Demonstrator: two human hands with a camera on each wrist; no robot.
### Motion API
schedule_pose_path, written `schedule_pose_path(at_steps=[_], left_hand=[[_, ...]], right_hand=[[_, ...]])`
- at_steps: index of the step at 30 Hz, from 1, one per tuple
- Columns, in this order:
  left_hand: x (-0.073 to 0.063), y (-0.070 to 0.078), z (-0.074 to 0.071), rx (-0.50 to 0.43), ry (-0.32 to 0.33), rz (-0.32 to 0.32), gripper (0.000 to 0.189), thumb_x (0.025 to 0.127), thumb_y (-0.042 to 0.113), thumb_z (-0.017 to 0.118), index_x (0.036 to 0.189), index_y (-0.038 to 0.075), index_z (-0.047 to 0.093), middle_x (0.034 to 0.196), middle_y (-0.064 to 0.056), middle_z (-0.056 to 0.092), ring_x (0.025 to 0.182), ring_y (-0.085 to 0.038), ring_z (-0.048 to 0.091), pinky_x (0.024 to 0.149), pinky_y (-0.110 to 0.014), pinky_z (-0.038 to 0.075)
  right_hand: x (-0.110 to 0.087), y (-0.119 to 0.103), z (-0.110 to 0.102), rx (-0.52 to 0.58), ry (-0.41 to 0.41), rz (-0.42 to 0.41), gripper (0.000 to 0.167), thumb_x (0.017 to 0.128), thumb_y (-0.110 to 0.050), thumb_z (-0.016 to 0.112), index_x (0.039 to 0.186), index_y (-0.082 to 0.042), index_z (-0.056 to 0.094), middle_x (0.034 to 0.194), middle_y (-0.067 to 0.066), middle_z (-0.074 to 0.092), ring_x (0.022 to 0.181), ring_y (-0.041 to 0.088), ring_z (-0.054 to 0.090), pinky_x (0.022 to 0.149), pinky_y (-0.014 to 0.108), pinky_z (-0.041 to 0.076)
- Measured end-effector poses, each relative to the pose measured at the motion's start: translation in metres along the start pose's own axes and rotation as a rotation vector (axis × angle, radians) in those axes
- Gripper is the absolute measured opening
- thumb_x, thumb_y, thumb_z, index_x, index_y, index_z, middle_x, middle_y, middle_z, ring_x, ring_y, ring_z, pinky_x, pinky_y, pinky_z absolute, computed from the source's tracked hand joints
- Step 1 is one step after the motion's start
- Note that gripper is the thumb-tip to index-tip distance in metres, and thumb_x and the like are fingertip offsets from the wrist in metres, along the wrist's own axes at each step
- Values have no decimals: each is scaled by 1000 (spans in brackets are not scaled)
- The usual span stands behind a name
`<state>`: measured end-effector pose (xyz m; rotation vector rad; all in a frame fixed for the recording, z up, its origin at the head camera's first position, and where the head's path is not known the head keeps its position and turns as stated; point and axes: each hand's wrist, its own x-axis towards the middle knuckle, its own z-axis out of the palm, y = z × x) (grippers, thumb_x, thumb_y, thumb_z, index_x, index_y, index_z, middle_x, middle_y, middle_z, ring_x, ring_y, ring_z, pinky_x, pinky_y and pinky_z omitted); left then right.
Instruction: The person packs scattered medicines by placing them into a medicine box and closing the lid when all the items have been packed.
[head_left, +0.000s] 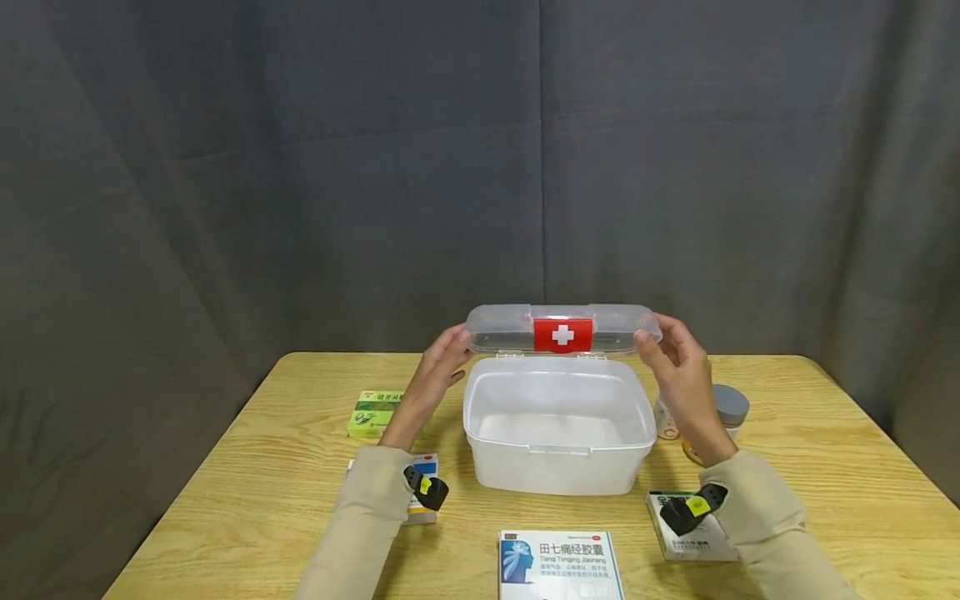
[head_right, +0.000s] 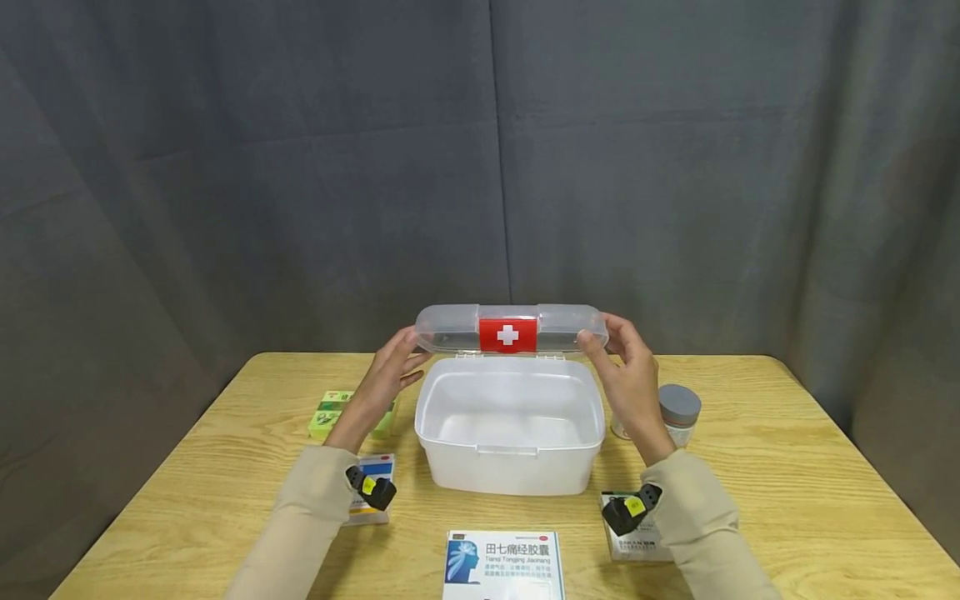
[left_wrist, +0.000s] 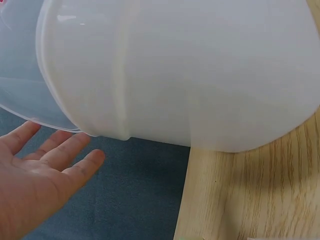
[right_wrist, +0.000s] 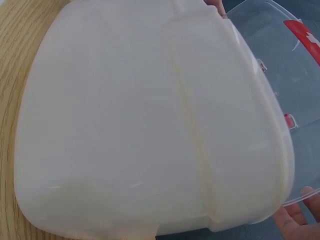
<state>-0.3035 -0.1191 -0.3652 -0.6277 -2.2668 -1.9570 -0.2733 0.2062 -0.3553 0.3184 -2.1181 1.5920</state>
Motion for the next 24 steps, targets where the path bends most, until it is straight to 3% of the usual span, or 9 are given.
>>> schedule_pose_path(at_steps=[11, 15, 21, 24], left_hand=[[5, 6, 6, -31, 21, -15, 55, 102, 42, 37, 144, 7, 41, 143, -17, 43, 129, -36, 44, 105, -55, 34], [6, 7, 8, -58, 24, -31, 56, 102, 42, 38, 145, 5, 39, 144, -19, 40, 130, -39, 42, 103, -55, 37], [8, 9, 10, -64, 35, -55, 57, 102, 43, 38, 144, 5, 39, 144, -18, 39, 129, -38, 43, 103, -53, 38], [10, 10, 10, -63, 42, -74, 59, 101, 46, 38, 144, 6, 40, 145, -16, 38, 128, -37, 44, 104, -50, 39]], right_hand=[[2, -5, -5, -21, -14, 34, 49, 101, -33, 53, 138, -3, 45, 139, 9, 49, 124, 22, 49, 100, 29, 44], [3, -6, -5, -12, -12, 36, 49, 101, -33, 53, 137, -1, 45, 137, 10, 49, 121, 17, 50, 96, 23, 45], [6, -8, -6, -16, -12, 41, 49, 101, -34, 52, 136, 0, 45, 136, 13, 50, 123, 22, 51, 92, 20, 46], [7, -8, -6, -9, -1, 41, 49, 101, -34, 53, 134, 1, 47, 130, 9, 54, 116, 13, 54, 88, 16, 47]])
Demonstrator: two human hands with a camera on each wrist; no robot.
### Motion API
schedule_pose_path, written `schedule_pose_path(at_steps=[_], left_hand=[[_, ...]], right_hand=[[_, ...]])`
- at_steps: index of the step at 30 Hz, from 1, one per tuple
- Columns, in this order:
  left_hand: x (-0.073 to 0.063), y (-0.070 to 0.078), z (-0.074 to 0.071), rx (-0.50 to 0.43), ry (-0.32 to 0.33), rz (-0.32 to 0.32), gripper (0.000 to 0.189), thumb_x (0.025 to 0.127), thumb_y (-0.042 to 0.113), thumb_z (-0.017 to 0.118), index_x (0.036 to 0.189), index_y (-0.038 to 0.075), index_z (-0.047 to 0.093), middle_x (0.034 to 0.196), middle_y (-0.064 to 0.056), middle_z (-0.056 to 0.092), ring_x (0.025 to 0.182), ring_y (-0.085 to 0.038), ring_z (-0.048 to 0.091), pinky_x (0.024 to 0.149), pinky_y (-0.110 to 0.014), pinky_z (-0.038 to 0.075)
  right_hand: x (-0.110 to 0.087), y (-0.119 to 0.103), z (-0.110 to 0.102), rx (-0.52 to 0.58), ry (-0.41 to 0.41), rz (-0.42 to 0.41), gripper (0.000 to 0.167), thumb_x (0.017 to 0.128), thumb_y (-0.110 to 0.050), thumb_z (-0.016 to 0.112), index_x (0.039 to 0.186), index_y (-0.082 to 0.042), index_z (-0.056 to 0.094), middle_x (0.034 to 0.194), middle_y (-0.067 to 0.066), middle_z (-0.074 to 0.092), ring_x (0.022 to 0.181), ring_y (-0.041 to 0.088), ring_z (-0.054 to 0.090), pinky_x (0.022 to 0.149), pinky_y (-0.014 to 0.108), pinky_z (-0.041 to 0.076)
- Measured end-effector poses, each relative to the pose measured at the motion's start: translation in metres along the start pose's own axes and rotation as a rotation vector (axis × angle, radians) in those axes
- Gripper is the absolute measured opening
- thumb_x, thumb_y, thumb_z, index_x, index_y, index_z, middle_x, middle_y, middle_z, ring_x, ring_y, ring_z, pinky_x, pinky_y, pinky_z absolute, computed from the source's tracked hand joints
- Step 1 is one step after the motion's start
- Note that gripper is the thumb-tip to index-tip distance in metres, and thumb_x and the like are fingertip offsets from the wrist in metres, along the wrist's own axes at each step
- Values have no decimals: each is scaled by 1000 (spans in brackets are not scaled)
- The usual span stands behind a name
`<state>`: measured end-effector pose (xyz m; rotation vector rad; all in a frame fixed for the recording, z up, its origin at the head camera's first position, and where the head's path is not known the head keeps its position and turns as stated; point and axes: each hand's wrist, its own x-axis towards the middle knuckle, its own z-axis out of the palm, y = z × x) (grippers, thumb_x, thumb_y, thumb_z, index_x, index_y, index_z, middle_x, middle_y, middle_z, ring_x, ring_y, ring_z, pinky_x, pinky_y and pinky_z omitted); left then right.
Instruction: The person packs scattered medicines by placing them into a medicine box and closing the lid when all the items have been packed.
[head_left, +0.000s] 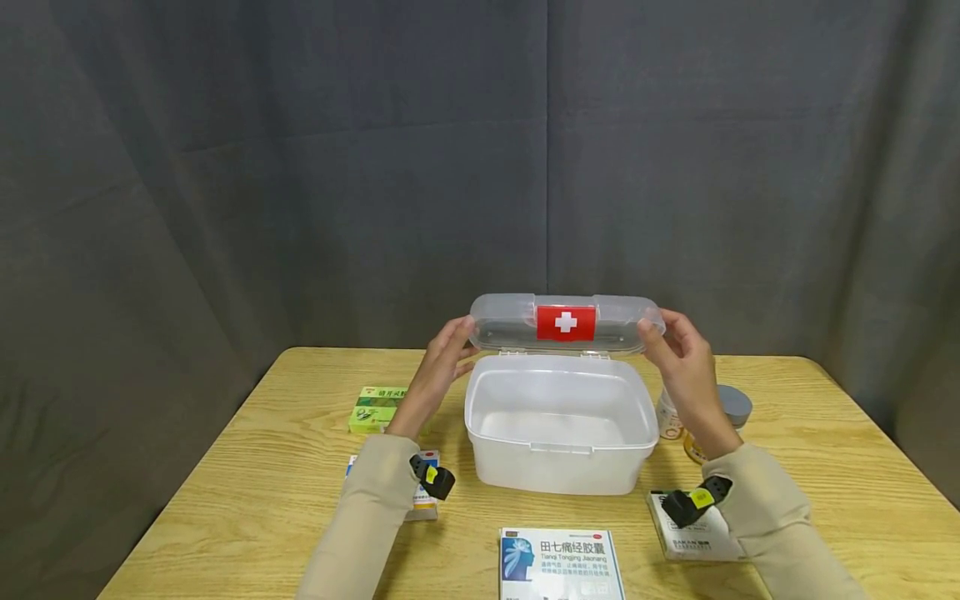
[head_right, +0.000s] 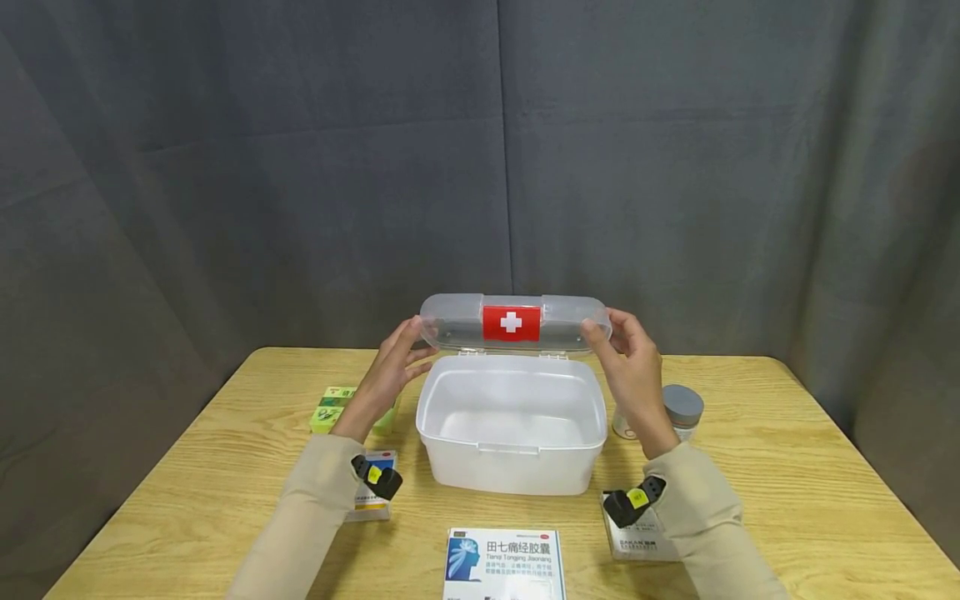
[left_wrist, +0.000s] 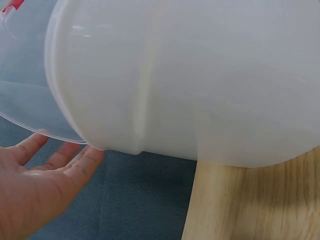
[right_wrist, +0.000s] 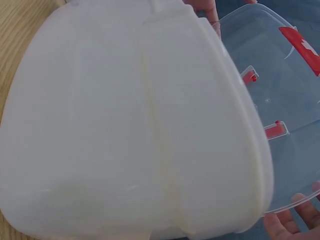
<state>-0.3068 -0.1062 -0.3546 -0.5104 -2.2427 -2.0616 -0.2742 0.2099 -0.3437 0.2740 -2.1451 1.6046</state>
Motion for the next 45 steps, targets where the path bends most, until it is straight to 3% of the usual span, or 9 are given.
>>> schedule_pose_path(at_steps=[3, 8, 18, 23, 28, 35, 41, 45], left_hand=[[1, 1, 0, -8, 1, -15, 60, 101, 49, 39, 144, 6, 40, 145, -16, 37, 127, -37, 45, 104, -48, 39], [1, 4, 1, -19, 5, -34, 62, 100, 50, 39, 143, 6, 40, 143, -17, 37, 125, -37, 45, 104, -48, 39], [4, 8, 0, -26, 9, -42, 65, 99, 53, 38, 143, 5, 40, 145, -14, 36, 122, -37, 47, 106, -46, 36], [5, 8, -1, -14, 9, -42, 65, 101, 54, 36, 144, 5, 40, 146, -15, 36, 122, -39, 47, 107, -48, 35], [5, 6, 0, 19, 53, -20, 62, 102, 51, 36, 141, 4, 44, 142, -19, 41, 118, -40, 50, 105, -49, 37], [6, 5, 4, 69, 117, -15, 60, 101, 54, 37, 137, 7, 50, 136, -15, 47, 109, -34, 57, 100, -45, 43], [6, 5, 5, 80, 107, -8, 60, 100, 55, 39, 134, 7, 52, 128, -15, 52, 107, -33, 59, 98, -44, 45], [7, 3, 6, 77, 103, 1, 62, 100, 56, 40, 134, 6, 52, 128, -16, 53, 107, -34, 59, 98, -45, 45]], right_hand=[[1, 0, 0, 7, 10, 3, 48, 100, -35, 54, 132, 1, 49, 122, 2, 56, 108, 5, 55, 85, 14, 48], [2, -2, 1, 19, 21, 9, 46, 99, -35, 55, 128, 0, 52, 115, -4, 58, 105, 4, 56, 82, 14, 48], [6, -6, 1, -9, 10, 33, 49, 99, -38, 55, 130, 0, 50, 124, 6, 56, 110, 7, 54, 84, 16, 48], [7, -6, 3, 3, 12, 43, 49, 99, -39, 55, 129, -1, 51, 121, 4, 57, 110, 7, 54, 85, 18, 49], [7, -5, 4, 17, 19, 46, 47, 99, -39, 56, 128, -2, 52, 118, 0, 58, 108, 6, 55, 85, 19, 50], [8, -2, 4, 3, 28, 48, 49, 99, -40, 54, 130, -2, 52, 118, -1, 58, 109, 6, 54, 91, 27, 50], [7, 2, 3, 108, 42, 59, 34, 100, -35, 54, 124, -11, 57, 116, -2, 59, 111, 9, 53, 87, 19, 47], [6, 6, 1, 168, 17, 70, 31, 102, -34, 49, 126, -15, 54, 124, 5, 55, 121, 18, 48, 102, 37, 41]])
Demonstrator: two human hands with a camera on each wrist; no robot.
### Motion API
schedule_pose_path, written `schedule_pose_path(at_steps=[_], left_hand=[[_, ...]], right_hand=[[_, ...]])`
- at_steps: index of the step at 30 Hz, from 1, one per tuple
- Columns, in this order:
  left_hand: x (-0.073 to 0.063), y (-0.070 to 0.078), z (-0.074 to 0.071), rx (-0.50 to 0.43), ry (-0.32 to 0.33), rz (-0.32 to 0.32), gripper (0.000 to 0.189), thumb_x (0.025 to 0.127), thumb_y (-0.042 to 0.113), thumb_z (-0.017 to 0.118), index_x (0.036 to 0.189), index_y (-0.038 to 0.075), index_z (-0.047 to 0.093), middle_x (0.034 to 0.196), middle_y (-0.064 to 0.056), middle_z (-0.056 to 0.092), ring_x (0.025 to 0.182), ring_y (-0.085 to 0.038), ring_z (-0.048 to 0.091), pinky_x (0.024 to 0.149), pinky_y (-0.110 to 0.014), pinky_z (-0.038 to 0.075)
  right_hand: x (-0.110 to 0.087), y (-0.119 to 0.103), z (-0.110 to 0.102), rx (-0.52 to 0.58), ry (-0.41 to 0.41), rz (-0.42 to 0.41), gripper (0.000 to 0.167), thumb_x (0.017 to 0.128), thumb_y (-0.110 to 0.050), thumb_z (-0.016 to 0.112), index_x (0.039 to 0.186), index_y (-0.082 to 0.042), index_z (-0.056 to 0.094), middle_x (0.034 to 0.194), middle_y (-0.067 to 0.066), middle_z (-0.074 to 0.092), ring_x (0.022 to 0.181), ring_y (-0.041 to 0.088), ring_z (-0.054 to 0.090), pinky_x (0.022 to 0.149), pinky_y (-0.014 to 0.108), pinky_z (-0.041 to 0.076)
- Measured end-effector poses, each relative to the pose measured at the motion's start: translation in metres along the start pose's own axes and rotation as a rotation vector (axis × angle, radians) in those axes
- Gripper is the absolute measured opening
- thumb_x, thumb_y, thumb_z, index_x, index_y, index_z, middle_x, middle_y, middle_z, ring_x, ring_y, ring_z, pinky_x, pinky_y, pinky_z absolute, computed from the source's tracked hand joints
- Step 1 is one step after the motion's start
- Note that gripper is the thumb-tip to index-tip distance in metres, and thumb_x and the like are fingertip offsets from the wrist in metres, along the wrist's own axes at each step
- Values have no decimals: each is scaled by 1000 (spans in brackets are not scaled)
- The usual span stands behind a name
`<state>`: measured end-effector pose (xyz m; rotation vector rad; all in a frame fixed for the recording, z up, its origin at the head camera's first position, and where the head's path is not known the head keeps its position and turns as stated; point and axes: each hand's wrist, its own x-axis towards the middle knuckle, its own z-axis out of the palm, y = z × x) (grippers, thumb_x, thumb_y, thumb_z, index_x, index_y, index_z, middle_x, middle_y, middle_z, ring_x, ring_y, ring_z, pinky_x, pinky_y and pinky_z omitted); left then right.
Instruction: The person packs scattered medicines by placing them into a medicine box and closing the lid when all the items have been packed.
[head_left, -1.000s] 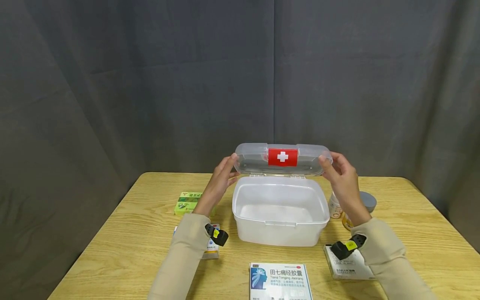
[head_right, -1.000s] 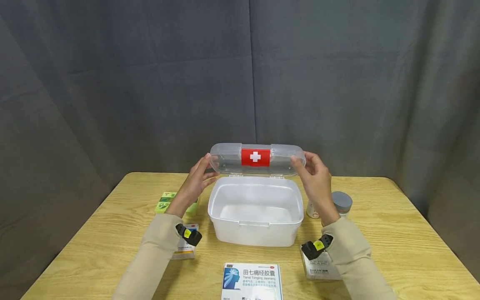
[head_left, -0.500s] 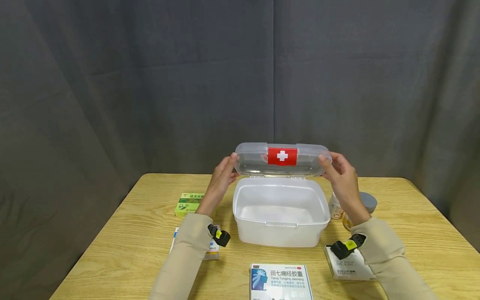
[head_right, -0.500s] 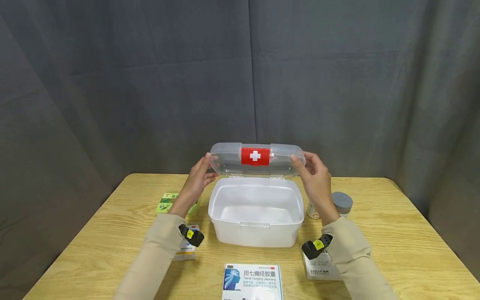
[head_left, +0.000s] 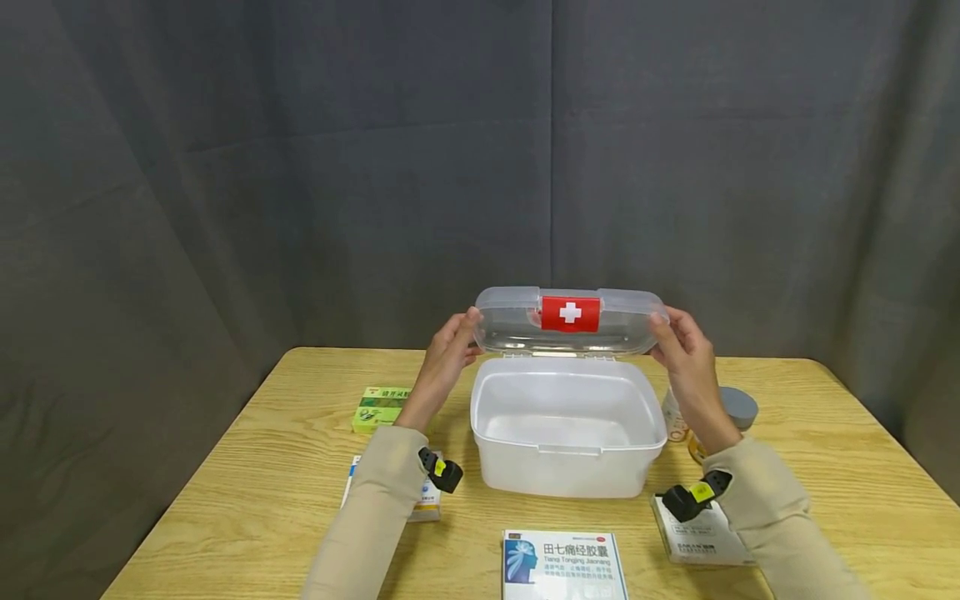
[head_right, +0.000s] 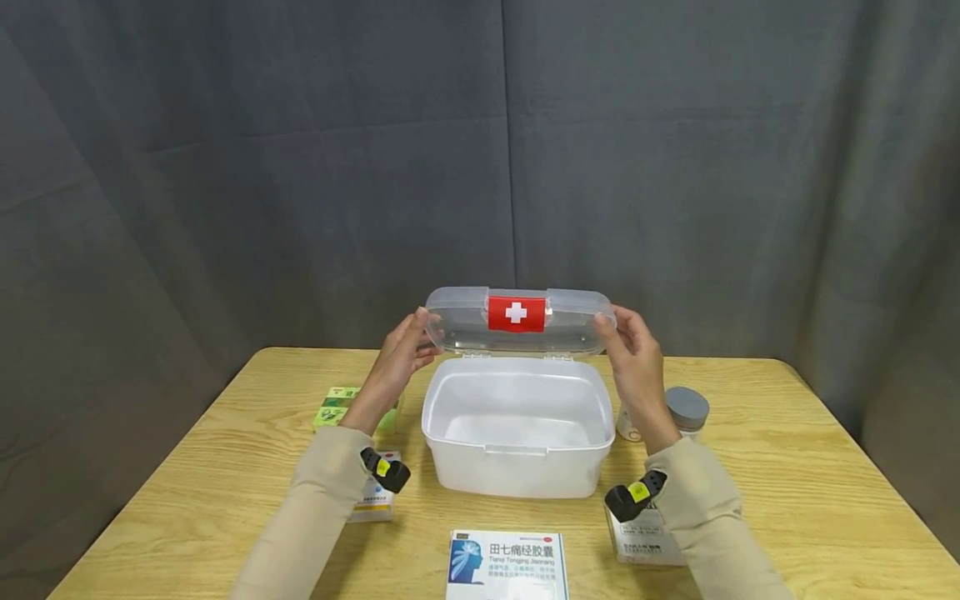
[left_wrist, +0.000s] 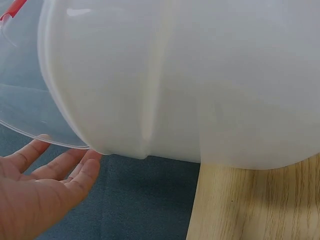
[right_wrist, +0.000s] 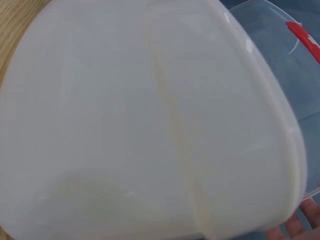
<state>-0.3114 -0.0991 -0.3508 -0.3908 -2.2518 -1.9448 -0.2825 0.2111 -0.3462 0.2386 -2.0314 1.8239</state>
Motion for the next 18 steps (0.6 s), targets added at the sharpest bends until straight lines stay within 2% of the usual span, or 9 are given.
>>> schedule_pose_path(at_steps=[3, 6, 9, 10, 14, 16, 18], left_hand=[[0, -1, 0, -2, 4, 6, 60, 100, 55, 40, 133, 7, 53, 125, -15, 54, 105, -32, 59, 97, -44, 46], [1, -1, 1, 1, 8, 7, 59, 100, 54, 40, 133, 7, 54, 124, -15, 55, 104, -31, 59, 97, -43, 46], [1, -2, 1, -2, 12, 9, 59, 101, 53, 41, 133, 6, 54, 125, -17, 55, 105, -32, 59, 97, -44, 46], [-1, 3, 1, -7, 8, 4, 58, 102, 51, 41, 133, 4, 53, 127, -19, 54, 106, -35, 59, 98, -45, 45], [0, 1, 0, -18, 14, -3, 57, 102, 49, 41, 135, 3, 53, 127, -20, 54, 108, -37, 58, 99, -47, 45], [0, 1, 0, -17, 20, -8, 58, 102, 50, 40, 135, 4, 53, 126, -19, 54, 107, -36, 59, 98, -46, 45], [2, -4, 1, -14, 33, -5, 60, 100, 55, 41, 134, 7, 55, 123, -16, 56, 104, -33, 60, 96, -44, 47]], right_hand=[[0, 4, 0, 62, -27, 19, 33, 103, -37, 45, 126, -14, 51, 128, 7, 49, 122, 22, 45, 107, 54, 32], [-1, 9, 0, 131, -47, 37, 39, 104, -40, 42, 127, -10, 51, 130, 10, 47, 117, 23, 45, 108, 58, 28], [-1, 13, 1, 168, -57, 46, 49, 104, -44, 40, 132, -6, 50, 130, 12, 46, 113, 23, 47, 108, 55, 30], [-1, 14, 2, 178, -57, 49, 51, 103, -45, 40, 134, -5, 49, 130, 12, 46, 112, 23, 47, 107, 51, 33], [0, 16, 4, 203, -34, 58, 54, 102, -47, 41, 134, -3, 49, 128, 13, 47, 109, 22, 48, 100, 35, 43], [1, 16, 5, 209, -24, 63, 54, 102, -46, 42, 133, -3, 49, 127, 13, 48, 108, 22, 48, 99, 35, 43], [1, 15, 5, 207, -18, 68, 53, 102, -46, 42, 133, -3, 49, 126, 12, 48, 108, 22, 48, 102, 40, 41]])
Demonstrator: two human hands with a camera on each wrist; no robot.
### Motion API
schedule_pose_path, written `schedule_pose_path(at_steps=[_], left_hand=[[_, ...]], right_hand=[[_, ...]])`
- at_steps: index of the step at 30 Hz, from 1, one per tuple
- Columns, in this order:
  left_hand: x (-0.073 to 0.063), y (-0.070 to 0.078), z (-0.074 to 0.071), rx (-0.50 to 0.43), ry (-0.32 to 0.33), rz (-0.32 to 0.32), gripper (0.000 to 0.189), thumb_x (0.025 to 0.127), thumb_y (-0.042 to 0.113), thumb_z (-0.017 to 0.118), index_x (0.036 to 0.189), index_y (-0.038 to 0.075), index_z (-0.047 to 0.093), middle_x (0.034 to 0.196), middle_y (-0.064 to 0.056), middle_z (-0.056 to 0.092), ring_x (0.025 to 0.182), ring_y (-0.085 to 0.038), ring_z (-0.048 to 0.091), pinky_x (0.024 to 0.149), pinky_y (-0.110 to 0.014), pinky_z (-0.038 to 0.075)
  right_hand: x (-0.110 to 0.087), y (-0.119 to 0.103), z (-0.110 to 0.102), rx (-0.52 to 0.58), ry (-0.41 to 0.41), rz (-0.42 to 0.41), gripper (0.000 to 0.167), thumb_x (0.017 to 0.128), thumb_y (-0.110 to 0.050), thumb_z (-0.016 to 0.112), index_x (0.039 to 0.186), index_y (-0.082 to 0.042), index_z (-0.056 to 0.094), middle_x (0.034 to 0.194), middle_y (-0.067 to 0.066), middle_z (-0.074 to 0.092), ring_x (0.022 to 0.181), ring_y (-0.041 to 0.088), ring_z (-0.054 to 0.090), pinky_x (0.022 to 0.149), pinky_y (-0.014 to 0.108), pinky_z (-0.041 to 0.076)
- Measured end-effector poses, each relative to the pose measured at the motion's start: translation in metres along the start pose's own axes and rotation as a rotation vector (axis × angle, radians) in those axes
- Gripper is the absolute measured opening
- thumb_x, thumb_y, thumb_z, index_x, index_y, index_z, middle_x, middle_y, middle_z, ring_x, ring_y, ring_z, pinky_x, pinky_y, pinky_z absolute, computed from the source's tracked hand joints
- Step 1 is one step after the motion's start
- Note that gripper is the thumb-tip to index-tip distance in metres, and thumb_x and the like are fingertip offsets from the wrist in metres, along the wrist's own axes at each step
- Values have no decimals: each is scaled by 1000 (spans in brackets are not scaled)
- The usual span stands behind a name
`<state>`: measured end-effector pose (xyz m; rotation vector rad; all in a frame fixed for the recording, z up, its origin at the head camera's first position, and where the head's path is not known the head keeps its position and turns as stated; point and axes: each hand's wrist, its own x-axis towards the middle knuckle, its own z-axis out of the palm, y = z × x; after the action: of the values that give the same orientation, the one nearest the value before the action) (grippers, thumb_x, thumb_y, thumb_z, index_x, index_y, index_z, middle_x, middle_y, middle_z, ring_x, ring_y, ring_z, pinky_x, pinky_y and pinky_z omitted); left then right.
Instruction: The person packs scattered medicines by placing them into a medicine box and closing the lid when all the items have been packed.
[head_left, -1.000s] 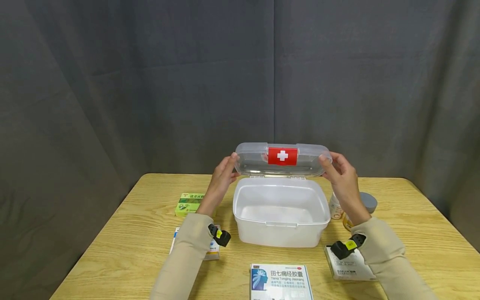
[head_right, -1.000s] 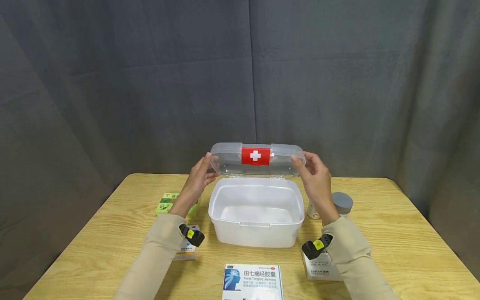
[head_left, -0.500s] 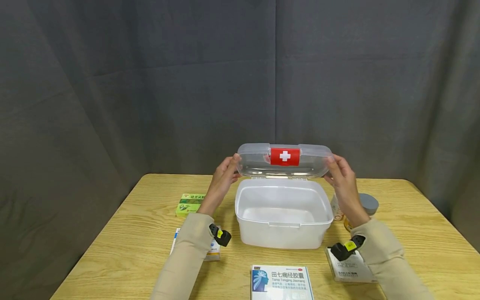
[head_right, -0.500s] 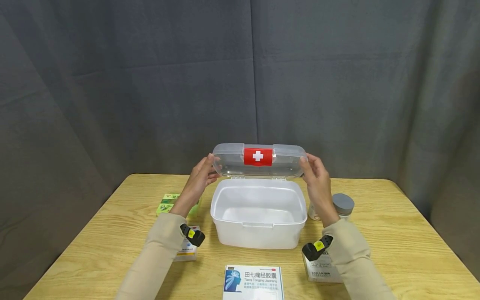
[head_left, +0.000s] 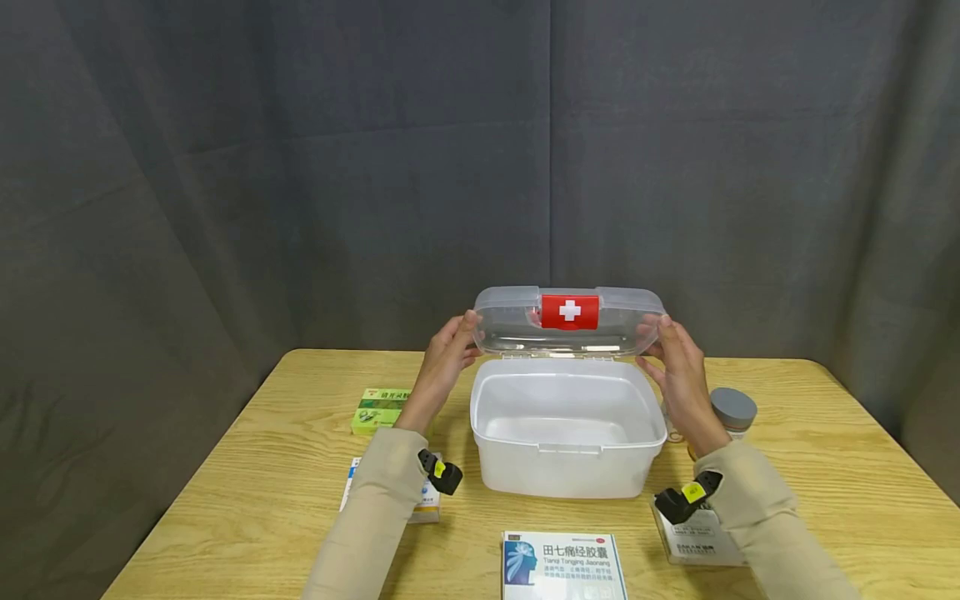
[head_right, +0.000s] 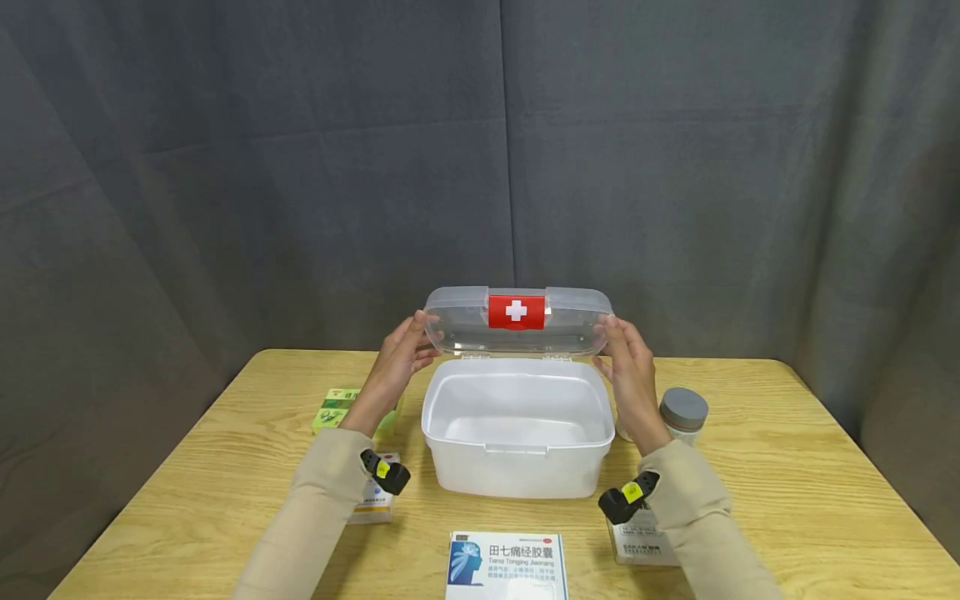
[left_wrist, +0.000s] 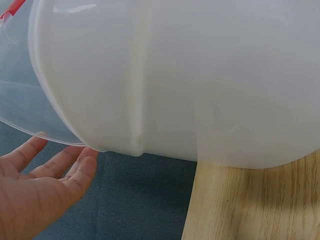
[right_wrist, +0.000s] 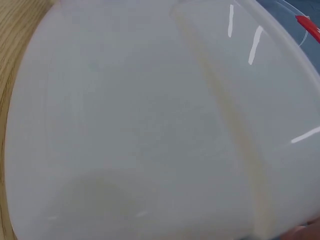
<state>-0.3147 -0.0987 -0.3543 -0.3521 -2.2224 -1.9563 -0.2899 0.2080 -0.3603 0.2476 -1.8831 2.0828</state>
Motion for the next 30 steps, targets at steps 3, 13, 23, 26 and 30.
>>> schedule_pose_path(at_steps=[3, 13, 23, 26, 30], left_hand=[[0, 0, 0, -13, 4, -6, 60, 100, 55, 41, 134, 8, 55, 123, -16, 57, 103, -32, 61, 96, -44, 47], [3, 1, 2, -15, 16, -22, 60, 101, 53, 38, 133, 6, 56, 121, -18, 59, 102, -32, 61, 94, -42, 48], [7, 0, 2, -27, 32, -27, 58, 103, 49, 39, 130, 1, 57, 117, -22, 61, 100, -38, 61, 93, -47, 48], [8, -1, 2, -26, 39, -30, 59, 103, 50, 39, 130, 1, 57, 115, -22, 62, 99, -38, 61, 92, -47, 48], [8, -2, 3, -31, 57, -39, 59, 102, 51, 39, 126, 2, 60, 110, -19, 63, 96, -36, 61, 90, -45, 50]], right_hand=[[0, -1, 1, 6, 12, 14, 51, 102, -46, 42, 131, -4, 50, 124, 11, 50, 108, 22, 48, 105, 45, 38], [4, -5, 1, 27, 17, 49, 51, 101, -49, 44, 129, -7, 52, 123, 9, 51, 110, 23, 49, 108, 50, 33], [5, -4, -1, 5, -7, 41, 56, 101, -50, 43, 135, -6, 50, 125, 10, 49, 114, 24, 48, 108, 49, 33], [5, -4, -1, -16, -18, 41, 60, 101, -51, 41, 139, -5, 47, 129, 12, 47, 116, 25, 47, 109, 47, 32], [4, -4, -1, -46, -29, 40, 63, 101, -51, 40, 143, -4, 43, 133, 14, 45, 117, 26, 45, 109, 46, 32]])
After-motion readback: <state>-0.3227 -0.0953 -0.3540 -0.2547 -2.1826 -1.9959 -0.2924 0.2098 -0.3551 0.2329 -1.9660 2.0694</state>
